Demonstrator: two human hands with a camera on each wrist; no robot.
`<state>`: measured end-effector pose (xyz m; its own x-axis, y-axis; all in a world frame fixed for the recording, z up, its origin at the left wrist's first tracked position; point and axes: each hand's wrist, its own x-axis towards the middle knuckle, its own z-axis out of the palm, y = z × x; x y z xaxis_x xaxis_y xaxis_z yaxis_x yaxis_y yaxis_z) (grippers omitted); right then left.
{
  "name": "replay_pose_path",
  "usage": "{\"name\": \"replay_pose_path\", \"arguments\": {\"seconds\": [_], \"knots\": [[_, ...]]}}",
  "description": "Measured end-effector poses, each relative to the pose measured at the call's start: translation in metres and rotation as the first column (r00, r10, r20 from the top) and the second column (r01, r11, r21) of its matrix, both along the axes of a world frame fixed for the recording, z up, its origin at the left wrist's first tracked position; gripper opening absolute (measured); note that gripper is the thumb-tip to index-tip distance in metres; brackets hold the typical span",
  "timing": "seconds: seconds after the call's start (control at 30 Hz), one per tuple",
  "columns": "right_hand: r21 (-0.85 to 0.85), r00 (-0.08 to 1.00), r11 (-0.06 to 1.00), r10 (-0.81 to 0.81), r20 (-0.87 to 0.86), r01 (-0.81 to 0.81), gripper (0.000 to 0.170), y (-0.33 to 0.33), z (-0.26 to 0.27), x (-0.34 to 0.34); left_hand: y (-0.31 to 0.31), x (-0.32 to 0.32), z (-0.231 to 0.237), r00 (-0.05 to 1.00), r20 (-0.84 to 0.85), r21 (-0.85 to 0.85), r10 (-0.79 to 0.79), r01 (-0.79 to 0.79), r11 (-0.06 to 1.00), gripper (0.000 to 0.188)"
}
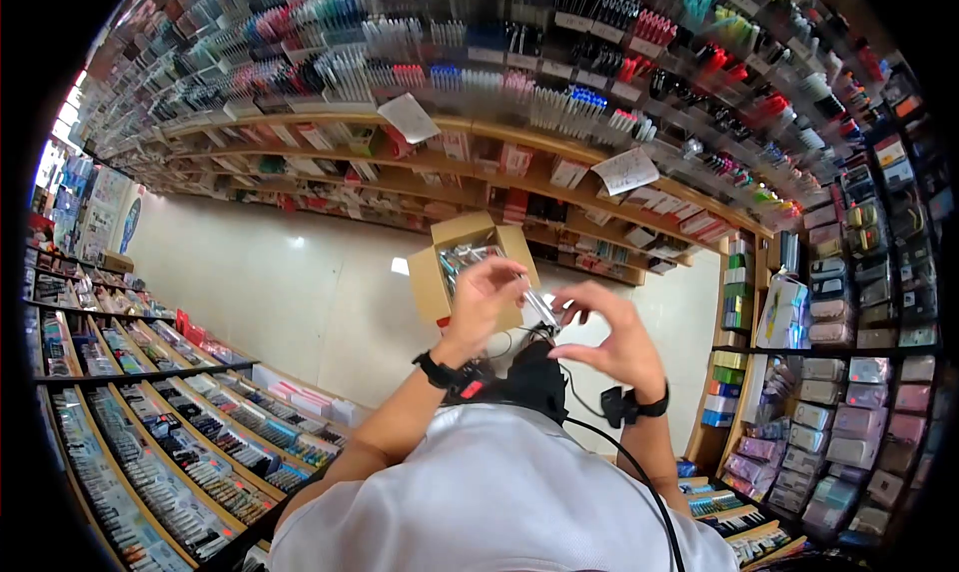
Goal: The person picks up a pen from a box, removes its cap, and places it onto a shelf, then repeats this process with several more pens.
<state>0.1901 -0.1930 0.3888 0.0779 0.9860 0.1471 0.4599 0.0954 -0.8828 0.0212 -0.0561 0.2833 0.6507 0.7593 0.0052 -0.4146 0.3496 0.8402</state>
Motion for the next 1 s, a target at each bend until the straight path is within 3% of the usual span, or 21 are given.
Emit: {"name": "replay_pose_path", "arguments": {"seconds": [0.13,0.27,0.33,0.37,0.43,0.53,0.6,0.67,0.8,1.0], "knots": [[0.127,0.995,0.987,-0.101,-0.006,0.101,0.033,-0.001,-0.019,-0.029,-0.02,0.001,0.002,1.0,0.024,-0.013,0.007,-0.007,1.0,0.024],[0.198,0.984,0.964,-0.178,-0.014,0.177,0.023,-0.011,-0.033,-0.022,-0.022,-0.011,0.001,0.999,-0.042,-0.004,0.017,-0.017,1.0,0.019],[0.066,0.877,0.946,-0.265,-0.401,0.316,0.016,-0.015,-0.039,-0.019,-0.019,-0.021,-0.004,0.996,-0.079,0.018,0.034,-0.033,0.999,0.017],[0.062,0.874,0.936,-0.299,-0.384,0.348,0.013,-0.015,-0.041,-0.016,-0.016,-0.028,-0.009,0.991,-0.13,0.069,-0.018,0.027,0.997,0.015],[0.054,0.872,0.932,-0.314,-0.376,0.358,0.013,-0.015,-0.047,-0.011,-0.012,-0.039,-0.008,0.971,-0.207,0.1,-0.12,0.143,0.985,0.012],[0.026,0.868,0.93,-0.333,-0.369,0.368,0.013,-0.014,-0.047,-0.01,-0.019,-0.044,-0.004,0.982,-0.139,0.235,-0.125,0.155,0.959,0.015],[0.043,0.833,0.929,-0.308,-0.46,0.367,0.015,-0.01,-0.053,-0.01,-0.025,-0.046,-0.002,0.985,-0.11,0.19,-0.133,0.152,0.97,0.019],[0.046,0.843,0.93,-0.309,-0.441,0.366,0.016,-0.006,-0.057,-0.009,-0.03,-0.048,0.004,0.959,-0.205,0.079,-0.193,0.213,0.974,0.019],[0.054,0.832,0.906,-0.362,-0.42,0.421,0.019,-0.001,-0.053,-0.015,-0.038,-0.045,0.0,0.957,-0.25,0.201,-0.148,0.201,0.959,0.022],[0.099,0.79,0.853,-0.424,-0.442,0.513,0.044,0.004,-0.055,-0.026,-0.051,-0.035,0.002,0.954,-0.291,0.262,-0.077,0.157,0.952,0.025]]}}
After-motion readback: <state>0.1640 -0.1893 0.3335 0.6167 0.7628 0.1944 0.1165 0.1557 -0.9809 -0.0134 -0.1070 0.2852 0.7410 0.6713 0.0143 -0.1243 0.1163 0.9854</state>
